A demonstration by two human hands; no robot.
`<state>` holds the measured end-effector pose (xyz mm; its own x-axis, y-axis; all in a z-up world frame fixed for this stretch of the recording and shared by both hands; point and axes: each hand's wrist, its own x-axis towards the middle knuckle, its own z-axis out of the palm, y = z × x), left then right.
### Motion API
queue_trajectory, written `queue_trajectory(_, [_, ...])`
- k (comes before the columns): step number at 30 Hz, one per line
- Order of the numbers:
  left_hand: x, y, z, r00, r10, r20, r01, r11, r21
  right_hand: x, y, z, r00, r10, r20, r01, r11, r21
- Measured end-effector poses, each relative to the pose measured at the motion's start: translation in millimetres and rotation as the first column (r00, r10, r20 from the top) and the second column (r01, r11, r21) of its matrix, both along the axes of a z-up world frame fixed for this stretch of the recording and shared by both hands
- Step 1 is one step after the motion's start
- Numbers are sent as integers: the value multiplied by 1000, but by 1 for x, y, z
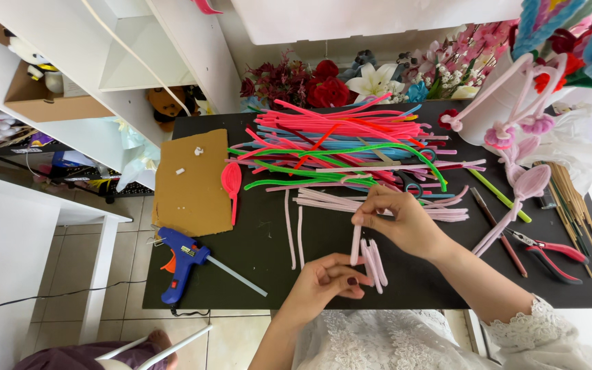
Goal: The person bends and twists pink pipe cleaners into loop shapes, then uses pliers to cut the ends. They repeat this process with multiple pipe cleaners, arranging the finished pieces on the table.
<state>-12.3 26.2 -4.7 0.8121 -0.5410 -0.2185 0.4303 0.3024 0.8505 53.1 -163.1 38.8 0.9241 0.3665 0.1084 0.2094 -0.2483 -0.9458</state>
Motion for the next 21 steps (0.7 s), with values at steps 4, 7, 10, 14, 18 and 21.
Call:
queue_trajectory(4, [-9, 30, 13, 985, 165, -46, -150, 961, 234, 13, 16, -19, 989, -67, -129, 49, 989, -140])
queue_trajectory(7, [-11, 48, 31, 919, 384, 93, -387, 825, 412, 10, 35, -42, 996, 31, 88, 2, 938, -347])
queue_trajectory(10, [-14, 58, 41, 861, 464, 207, -499, 696, 516, 13, 53, -43, 880, 186, 436, 38, 889, -457])
queue_trajectory(14, [-21, 64, 50, 836, 445, 320, -545, 613, 571, 27, 68, -53, 526, 589, 613, 58, 695, -717])
queue_trajectory(18, [-22, 72, 50, 817, 482, 317, -566, 569, 596, 35, 66, -35, 370, 679, 634, 10, 679, -734])
queue_trajectory(21, [-14, 76, 44, 753, 536, 383, -654, 543, 526, 31, 56, -13, 557, 488, 672, -108, 845, -524])
